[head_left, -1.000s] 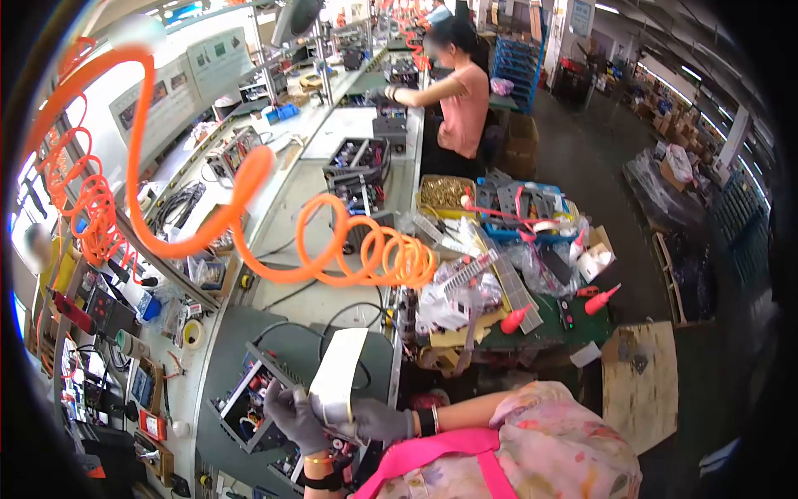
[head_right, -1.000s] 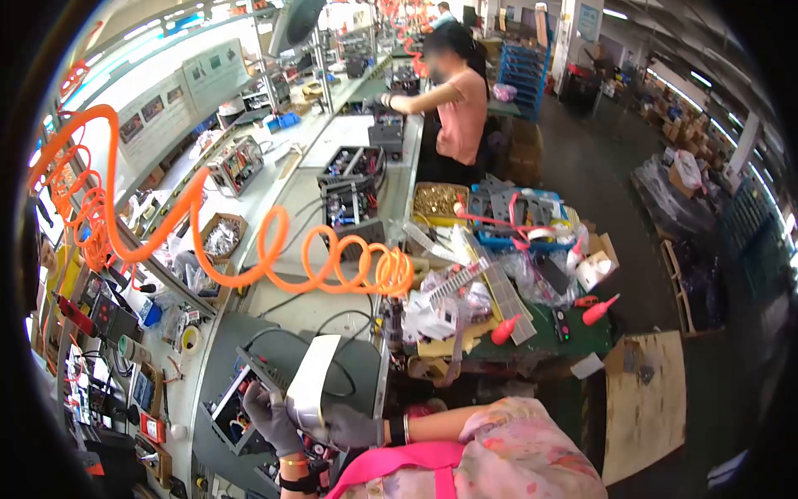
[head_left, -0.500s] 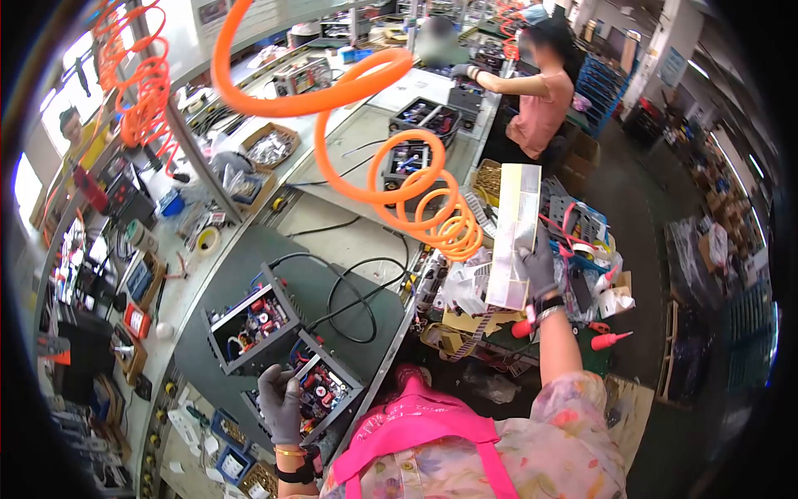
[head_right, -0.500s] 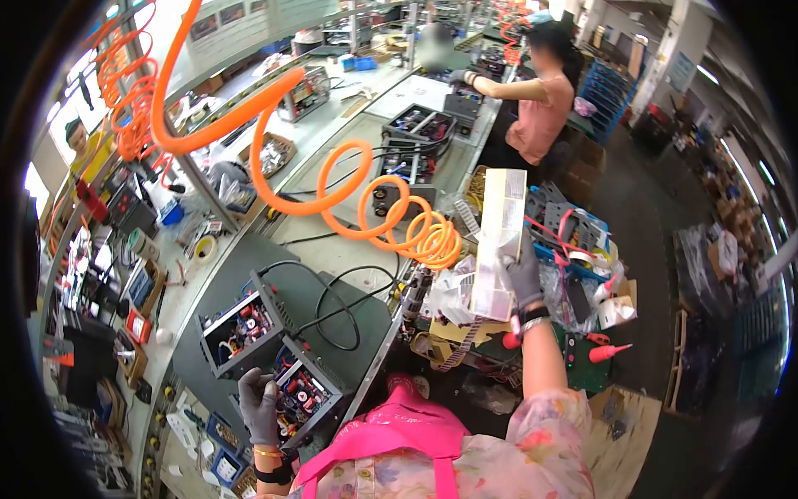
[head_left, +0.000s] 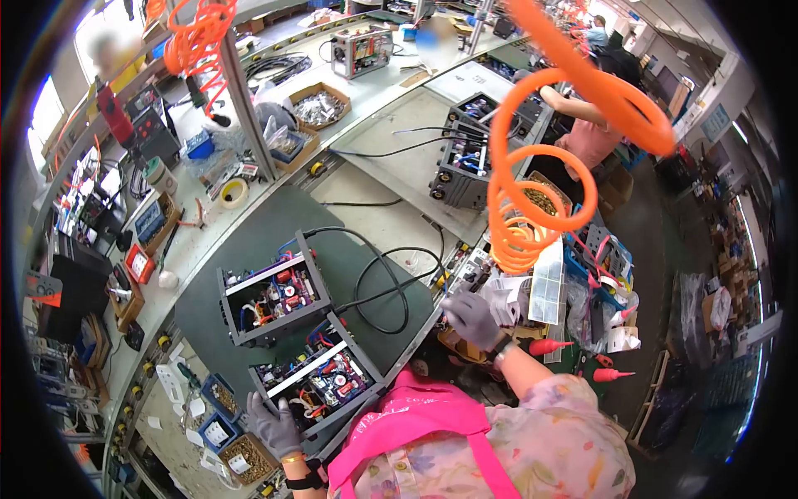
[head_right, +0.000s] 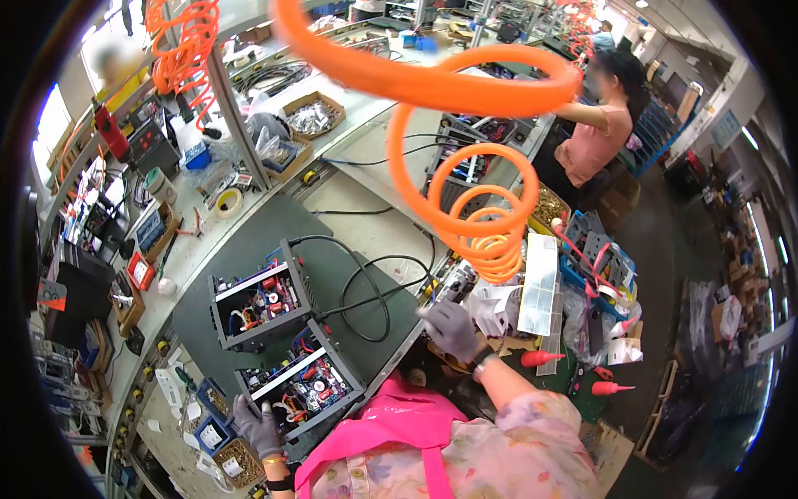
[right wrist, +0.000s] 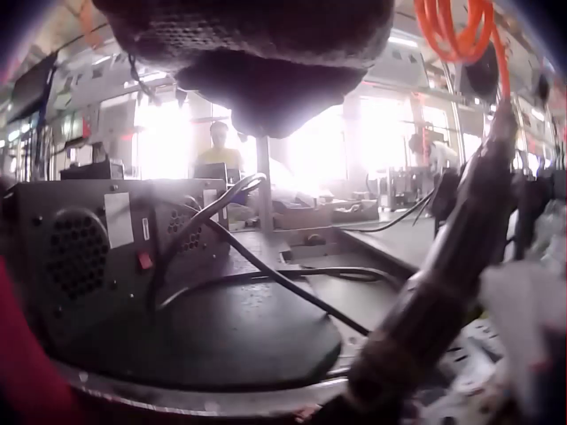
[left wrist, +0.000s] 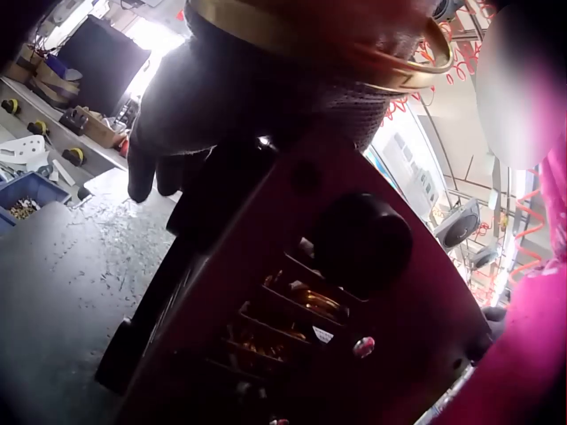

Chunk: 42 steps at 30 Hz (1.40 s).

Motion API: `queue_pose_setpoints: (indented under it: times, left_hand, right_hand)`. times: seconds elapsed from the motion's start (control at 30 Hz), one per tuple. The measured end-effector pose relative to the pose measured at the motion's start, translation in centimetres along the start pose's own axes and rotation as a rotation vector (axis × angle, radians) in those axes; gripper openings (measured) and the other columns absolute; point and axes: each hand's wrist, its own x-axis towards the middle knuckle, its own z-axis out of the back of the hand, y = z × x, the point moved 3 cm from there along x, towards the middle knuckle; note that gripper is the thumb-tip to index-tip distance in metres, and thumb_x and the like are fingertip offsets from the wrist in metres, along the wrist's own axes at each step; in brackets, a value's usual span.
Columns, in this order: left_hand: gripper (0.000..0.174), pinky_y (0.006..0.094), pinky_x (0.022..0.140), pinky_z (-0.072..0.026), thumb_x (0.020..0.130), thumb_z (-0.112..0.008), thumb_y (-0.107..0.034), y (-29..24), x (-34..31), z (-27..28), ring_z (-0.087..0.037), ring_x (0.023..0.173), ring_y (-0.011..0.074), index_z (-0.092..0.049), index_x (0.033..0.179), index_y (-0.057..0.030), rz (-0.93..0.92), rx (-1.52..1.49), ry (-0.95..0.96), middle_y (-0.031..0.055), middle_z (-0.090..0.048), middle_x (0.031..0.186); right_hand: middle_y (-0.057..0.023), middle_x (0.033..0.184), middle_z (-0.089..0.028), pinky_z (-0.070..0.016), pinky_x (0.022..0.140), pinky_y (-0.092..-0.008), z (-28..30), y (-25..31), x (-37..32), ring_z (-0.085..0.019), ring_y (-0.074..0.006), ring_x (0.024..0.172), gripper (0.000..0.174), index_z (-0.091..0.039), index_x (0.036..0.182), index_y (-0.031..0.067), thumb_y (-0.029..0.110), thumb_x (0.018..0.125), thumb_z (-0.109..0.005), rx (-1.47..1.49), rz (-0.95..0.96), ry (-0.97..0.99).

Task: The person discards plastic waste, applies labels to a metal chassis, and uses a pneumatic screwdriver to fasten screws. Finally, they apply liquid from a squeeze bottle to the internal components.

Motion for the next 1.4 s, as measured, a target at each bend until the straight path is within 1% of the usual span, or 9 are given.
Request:
queue_pose_setpoints:
  times: [0.13, 0.4, 0.47, 0.6, 0.8, 0.93, 1.1, 1.33, 1.4]
  left_hand:
    - [0.047, 0.0367, 0.091, -0.0423, 0.082, -0.062, -0.013, 1.0, -0.1, -1.1, -0.056, 0.102, 0.0302, -0.046, 0.124, -0.0001, 0.242, -0.247, 0.111, 0.0193, -0.056, 0.112]
    - [0.048, 0.0382, 0.096, -0.0385, 0.080, -0.058, -0.007, 0.9, 0.1, -1.2, -0.052, 0.107, 0.0325, -0.044, 0.125, 0.0032, 0.386, -0.403, 0.195, 0.0205, -0.052, 0.116]
    - [0.041, 0.0415, 0.077, -0.0470, 0.082, -0.064, -0.023, -1.4, 1.3, 0.1, -0.057, 0.090, 0.0303, -0.054, 0.117, -0.0037, 0.305, -0.219, 0.082, 0.0165, -0.059, 0.098]
    - [0.054, 0.0401, 0.096, -0.0364, 0.082, -0.064, -0.023, 0.1, 0.4, -0.6, -0.049, 0.109, 0.0312, -0.045, 0.125, 0.0025, 0.465, -0.327, 0.192, 0.0179, -0.051, 0.119]
    - [0.058, 0.0397, 0.095, -0.0388, 0.083, -0.062, -0.028, -0.3, 0.6, -0.4, -0.050, 0.111, 0.0301, -0.043, 0.127, 0.0042, 0.534, -0.354, 0.224, 0.0191, -0.050, 0.124]
    - [0.060, 0.0383, 0.096, -0.0391, 0.083, -0.064, -0.023, 0.2, 0.2, -1.4, -0.049, 0.113, 0.0269, -0.038, 0.131, 0.0036, 0.598, -0.553, 0.223, 0.0176, -0.048, 0.125]
    - [0.058, 0.0379, 0.096, -0.0388, 0.081, -0.064, -0.023, 1.0, -0.5, -1.2, -0.049, 0.112, 0.0267, -0.041, 0.128, 0.0026, 0.571, -0.452, 0.201, 0.0166, -0.050, 0.123]
    - [0.056, 0.0379, 0.097, -0.0375, 0.081, -0.062, -0.024, -0.1, 0.4, -1.0, -0.049, 0.111, 0.0301, -0.044, 0.127, 0.0025, 0.564, -0.337, 0.240, 0.0186, -0.052, 0.119]
    - [0.055, 0.0382, 0.097, -0.0372, 0.082, -0.062, -0.023, -0.4, 0.9, -0.6, -0.048, 0.112, 0.0304, -0.043, 0.127, 0.0025, 0.534, -0.336, 0.247, 0.0191, -0.051, 0.121]
  right_hand:
    - [-0.0155, 0.085, -0.064, -0.0495, 0.072, -0.0361, -8.5, -6.3, 5.2, -0.063, -0.0302, 0.080, 0.019, -0.065, 0.098, 0.0069, 0.009, 0.081, -0.056, 0.181, -0.413, -0.027]
    - [-0.0181, 0.100, -0.065, -0.0472, 0.088, -0.0398, -18.2, -19.7, 10.1, -0.062, -0.0333, 0.097, 0.025, -0.066, 0.101, 0.0068, 0.016, 0.080, -0.056, -0.228, -0.754, 0.247]
    - [-0.0192, 0.106, -0.063, -0.0471, 0.089, -0.0406, -18.7, -20.8, 11.8, -0.060, -0.0333, 0.101, 0.030, -0.063, 0.108, 0.0074, 0.015, 0.080, -0.057, -0.342, -0.906, 0.399]
    - [-0.0208, 0.124, -0.054, -0.0443, 0.094, -0.0437, -21.5, -25.1, 11.8, -0.055, -0.0360, 0.110, 0.041, -0.055, 0.121, 0.0094, 0.012, 0.080, -0.053, -0.536, -1.038, 0.640]
    - [-0.0223, 0.125, -0.050, -0.0435, 0.094, -0.0438, -26.5, -30.8, 6.6, -0.051, -0.0360, 0.115, 0.055, -0.038, 0.131, 0.0044, 0.009, 0.078, -0.052, -0.843, -0.647, 0.408]
    - [-0.0196, 0.116, -0.055, -0.0462, 0.087, -0.0442, -26.9, -24.8, 9.5, -0.055, -0.0349, 0.103, 0.050, -0.048, 0.123, 0.0061, 0.008, 0.073, -0.056, -0.476, -0.614, 0.701]
    - [-0.0180, 0.118, -0.054, -0.0436, 0.093, -0.0401, -25.3, -20.0, 12.3, -0.052, -0.0344, 0.108, 0.056, -0.050, 0.124, 0.0094, 0.007, 0.069, -0.062, -0.571, -0.358, 0.466]
    - [-0.0134, 0.096, -0.062, -0.0512, 0.074, -0.0391, -27.5, -22.8, 11.1, -0.061, -0.0304, 0.084, 0.036, -0.055, 0.119, 0.0109, 0.009, 0.084, -0.048, -0.627, -0.323, 0.572]
    - [-0.0146, 0.095, -0.064, -0.0514, 0.075, -0.0385, -27.2, -23.2, 11.5, -0.063, -0.0304, 0.084, 0.032, -0.059, 0.113, 0.0090, 0.011, 0.081, -0.054, -0.536, -0.408, 0.465]
